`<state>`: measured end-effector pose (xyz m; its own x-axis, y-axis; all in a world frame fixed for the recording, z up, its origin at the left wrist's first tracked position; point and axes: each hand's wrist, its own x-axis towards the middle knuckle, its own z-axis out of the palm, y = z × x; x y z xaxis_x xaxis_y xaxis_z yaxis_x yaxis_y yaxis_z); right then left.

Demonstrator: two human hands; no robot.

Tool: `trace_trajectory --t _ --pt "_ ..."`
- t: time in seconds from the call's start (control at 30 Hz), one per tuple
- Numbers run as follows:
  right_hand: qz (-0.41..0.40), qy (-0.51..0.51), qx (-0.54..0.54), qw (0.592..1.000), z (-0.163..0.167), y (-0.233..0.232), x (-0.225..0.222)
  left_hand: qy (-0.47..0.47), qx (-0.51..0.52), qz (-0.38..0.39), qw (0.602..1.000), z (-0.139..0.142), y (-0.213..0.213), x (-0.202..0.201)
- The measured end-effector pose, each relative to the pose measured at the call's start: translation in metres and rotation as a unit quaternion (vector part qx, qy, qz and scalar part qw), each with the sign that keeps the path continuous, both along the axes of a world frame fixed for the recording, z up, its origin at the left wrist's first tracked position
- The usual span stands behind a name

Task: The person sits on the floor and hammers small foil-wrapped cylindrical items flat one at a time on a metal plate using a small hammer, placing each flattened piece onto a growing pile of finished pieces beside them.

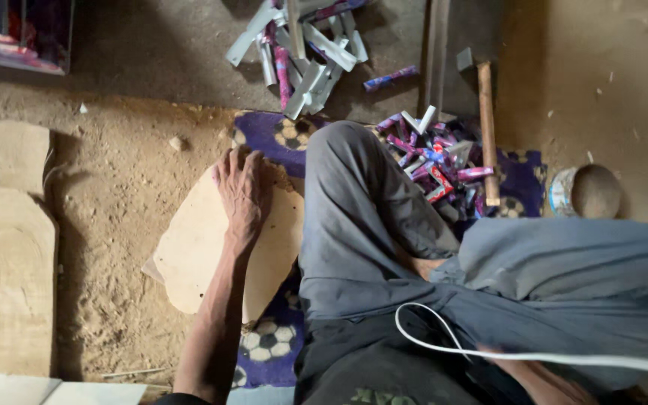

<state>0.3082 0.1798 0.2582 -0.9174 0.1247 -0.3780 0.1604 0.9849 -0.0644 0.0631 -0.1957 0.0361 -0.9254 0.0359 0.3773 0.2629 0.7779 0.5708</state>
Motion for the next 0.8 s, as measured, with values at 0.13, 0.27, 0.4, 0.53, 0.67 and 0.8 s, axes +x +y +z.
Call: trace_trajectory --t 0.13,0.27,0.4,0.53,0.67,0.8 --pt "-0.083 0.048 -0.024 0.995 -0.035 -0.001 0.006 -0.027 0.006 -0.017 0.999 0.002 0.0 0.001" --pt "-0.136 0.086 -0.071 0.984 -0.048 -0.006 -0.003 0.012 -0.008 -0.017 1.0 0.006 0.0 0.002" --pt "-0.179 0.119 -0.134 0.967 -0.049 -0.015 -0.018 0.009 -0.018 -0.023 1.0 0.011 0.002 -0.001" --pt "-0.215 0.138 -0.209 0.944 -0.076 -0.012 -0.04 0.005 -0.024 -0.021 0.999 0.012 0.001 -0.003" --pt "-0.236 0.149 -0.281 0.918 -0.097 -0.003 -0.065 -0.007 -0.035 -0.019 0.999 0.008 -0.001 -0.002" --pt "-0.25 0.156 -0.351 0.889 -0.096 -0.018 -0.089 0.017 -0.025 -0.032 0.999 0.002 -0.003 -0.006"
